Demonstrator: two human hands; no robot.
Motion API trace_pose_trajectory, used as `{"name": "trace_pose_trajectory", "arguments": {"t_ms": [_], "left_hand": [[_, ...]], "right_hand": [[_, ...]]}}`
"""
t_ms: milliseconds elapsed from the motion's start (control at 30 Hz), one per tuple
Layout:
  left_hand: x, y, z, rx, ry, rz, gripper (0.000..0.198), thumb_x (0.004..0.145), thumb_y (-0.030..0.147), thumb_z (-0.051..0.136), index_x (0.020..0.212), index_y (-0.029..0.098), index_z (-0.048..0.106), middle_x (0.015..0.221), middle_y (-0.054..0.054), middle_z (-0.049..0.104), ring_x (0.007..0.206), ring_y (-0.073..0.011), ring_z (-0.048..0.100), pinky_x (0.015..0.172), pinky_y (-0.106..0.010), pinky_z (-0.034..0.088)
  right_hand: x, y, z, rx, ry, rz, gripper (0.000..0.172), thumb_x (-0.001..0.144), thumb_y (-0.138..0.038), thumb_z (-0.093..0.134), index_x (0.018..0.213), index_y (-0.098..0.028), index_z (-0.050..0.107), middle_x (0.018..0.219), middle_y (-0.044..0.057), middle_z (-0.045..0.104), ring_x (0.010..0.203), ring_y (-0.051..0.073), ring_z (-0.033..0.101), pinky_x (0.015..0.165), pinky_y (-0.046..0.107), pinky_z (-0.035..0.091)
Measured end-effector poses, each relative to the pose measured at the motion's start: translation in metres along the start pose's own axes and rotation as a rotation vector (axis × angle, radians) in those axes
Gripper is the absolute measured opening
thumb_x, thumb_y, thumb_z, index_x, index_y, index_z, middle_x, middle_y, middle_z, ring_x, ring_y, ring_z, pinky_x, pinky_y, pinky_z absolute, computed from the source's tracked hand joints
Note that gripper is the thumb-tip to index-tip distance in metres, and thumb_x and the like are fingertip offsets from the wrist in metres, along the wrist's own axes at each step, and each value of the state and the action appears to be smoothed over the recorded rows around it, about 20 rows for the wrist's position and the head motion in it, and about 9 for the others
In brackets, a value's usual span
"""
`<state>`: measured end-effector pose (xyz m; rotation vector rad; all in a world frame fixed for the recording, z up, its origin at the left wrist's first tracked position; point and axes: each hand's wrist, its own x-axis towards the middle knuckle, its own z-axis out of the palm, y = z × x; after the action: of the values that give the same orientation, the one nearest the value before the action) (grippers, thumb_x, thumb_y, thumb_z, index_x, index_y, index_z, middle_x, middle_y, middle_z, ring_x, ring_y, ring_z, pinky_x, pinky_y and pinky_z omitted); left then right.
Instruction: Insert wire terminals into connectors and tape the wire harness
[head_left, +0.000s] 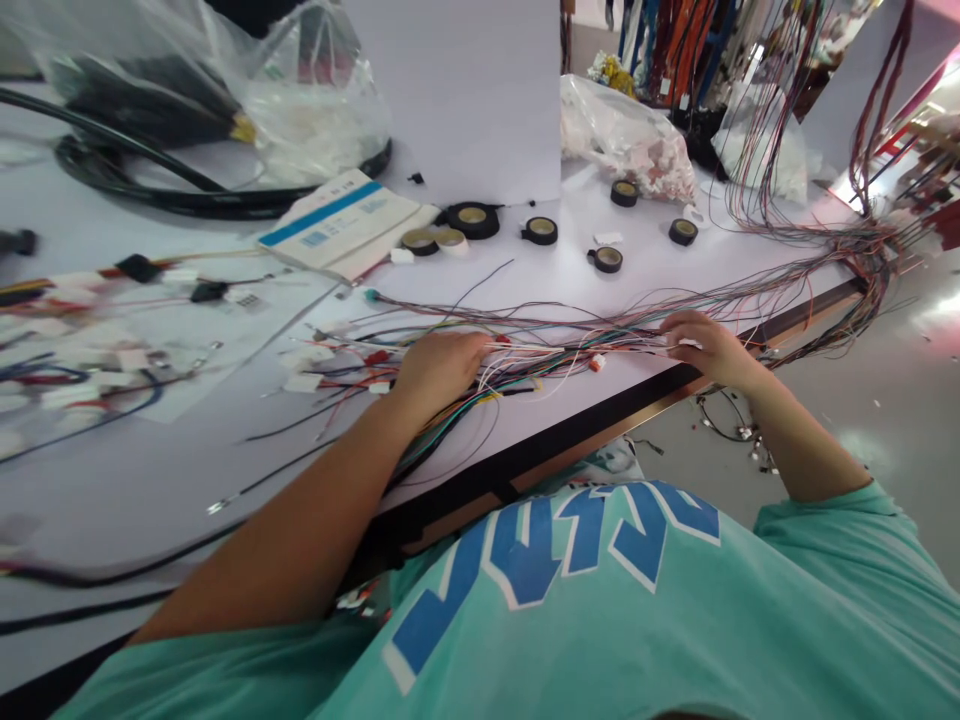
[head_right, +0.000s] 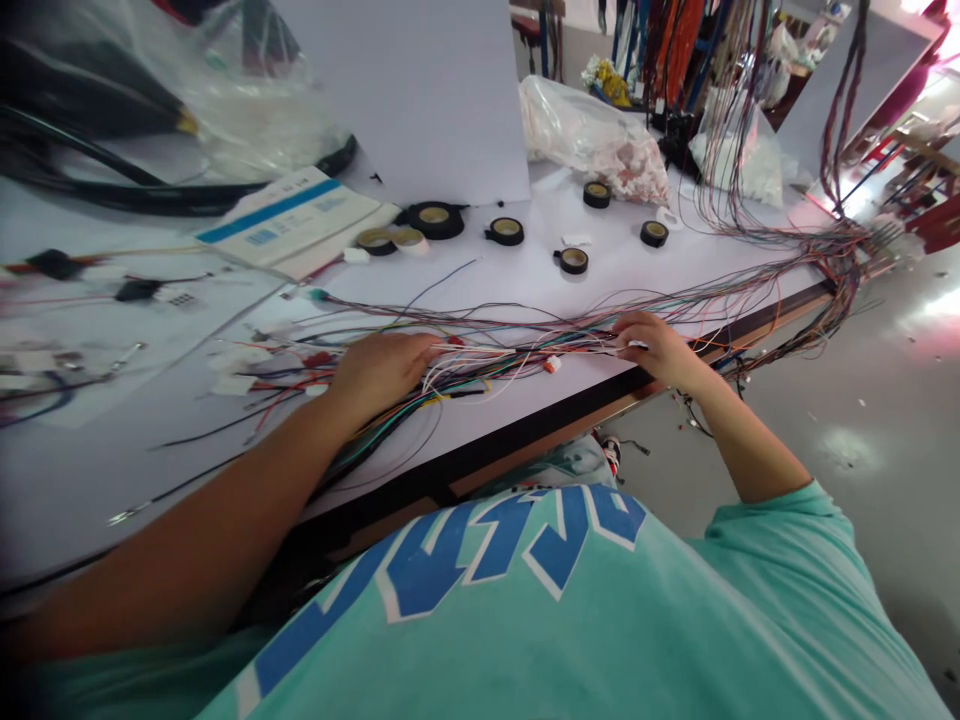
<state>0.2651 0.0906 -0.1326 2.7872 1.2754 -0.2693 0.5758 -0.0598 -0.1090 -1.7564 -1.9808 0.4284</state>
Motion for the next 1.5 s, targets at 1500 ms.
{"name": "trace_pose_trajectory", "arguments": {"t_ms": [1500], "left_hand": [[-0.014,-0.082,0.005,0.104,0.108,-0.165,0.040,0.089,0.017,0.031,0.112,0.005,0.061,0.110,-0.016,0.067,0.104,-0.0251,0.057,0.081,-0.034,0.038]], "right_hand": [[-0.007,0.018,-0.041,0.789,0.086,-0.035,0.063,0.056,-0.066,0.071,0.032,-0.020,0.034,0.037,0.002,0.031,0.050,0.013,0.041,0.063,0.037,0.038]]}}
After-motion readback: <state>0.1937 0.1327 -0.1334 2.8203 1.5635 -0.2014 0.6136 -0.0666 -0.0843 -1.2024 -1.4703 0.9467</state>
